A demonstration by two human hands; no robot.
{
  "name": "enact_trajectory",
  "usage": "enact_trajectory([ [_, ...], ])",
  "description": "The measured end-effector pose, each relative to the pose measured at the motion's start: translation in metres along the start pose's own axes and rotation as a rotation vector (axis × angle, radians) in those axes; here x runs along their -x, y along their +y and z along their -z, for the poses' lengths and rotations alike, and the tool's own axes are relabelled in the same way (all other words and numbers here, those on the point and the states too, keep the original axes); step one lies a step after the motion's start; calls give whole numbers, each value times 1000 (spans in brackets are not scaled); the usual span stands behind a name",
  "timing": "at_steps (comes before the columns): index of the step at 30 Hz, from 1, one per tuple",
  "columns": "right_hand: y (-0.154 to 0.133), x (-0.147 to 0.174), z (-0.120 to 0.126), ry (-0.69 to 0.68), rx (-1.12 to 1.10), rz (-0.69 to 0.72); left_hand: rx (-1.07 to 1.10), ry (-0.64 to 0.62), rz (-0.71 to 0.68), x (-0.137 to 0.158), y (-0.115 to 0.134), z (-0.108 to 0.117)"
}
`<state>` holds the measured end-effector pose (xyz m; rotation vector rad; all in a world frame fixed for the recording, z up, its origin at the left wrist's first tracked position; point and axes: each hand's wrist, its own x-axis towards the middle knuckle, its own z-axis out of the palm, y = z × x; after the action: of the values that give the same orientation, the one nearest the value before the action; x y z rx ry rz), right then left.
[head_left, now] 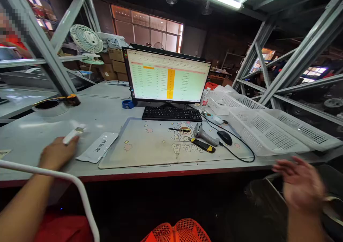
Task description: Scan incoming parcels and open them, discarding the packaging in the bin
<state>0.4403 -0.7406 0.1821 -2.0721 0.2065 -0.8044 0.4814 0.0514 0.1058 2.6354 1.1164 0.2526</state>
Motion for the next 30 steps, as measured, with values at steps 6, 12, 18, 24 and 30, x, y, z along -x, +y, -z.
enact_trajectory([
  [6, -28, -31, -174, -448, -210, 178, -59, 50, -271, 85, 93, -28],
  [12, -24, -48, -255, -520, 282, 424, -23, 56, -535, 119, 144, -55],
  [18, -10, -58, -266, -575, 545, 371, 132, -114, -858, 159, 194, -70],
  [24, -7, -66, -263, -675, 737, 310, 363, -165, -836, 189, 245, -83],
  [30, -8, -66, -261, -674, 737, 358, 1195, -427, -480, 184, 259, -85],
])
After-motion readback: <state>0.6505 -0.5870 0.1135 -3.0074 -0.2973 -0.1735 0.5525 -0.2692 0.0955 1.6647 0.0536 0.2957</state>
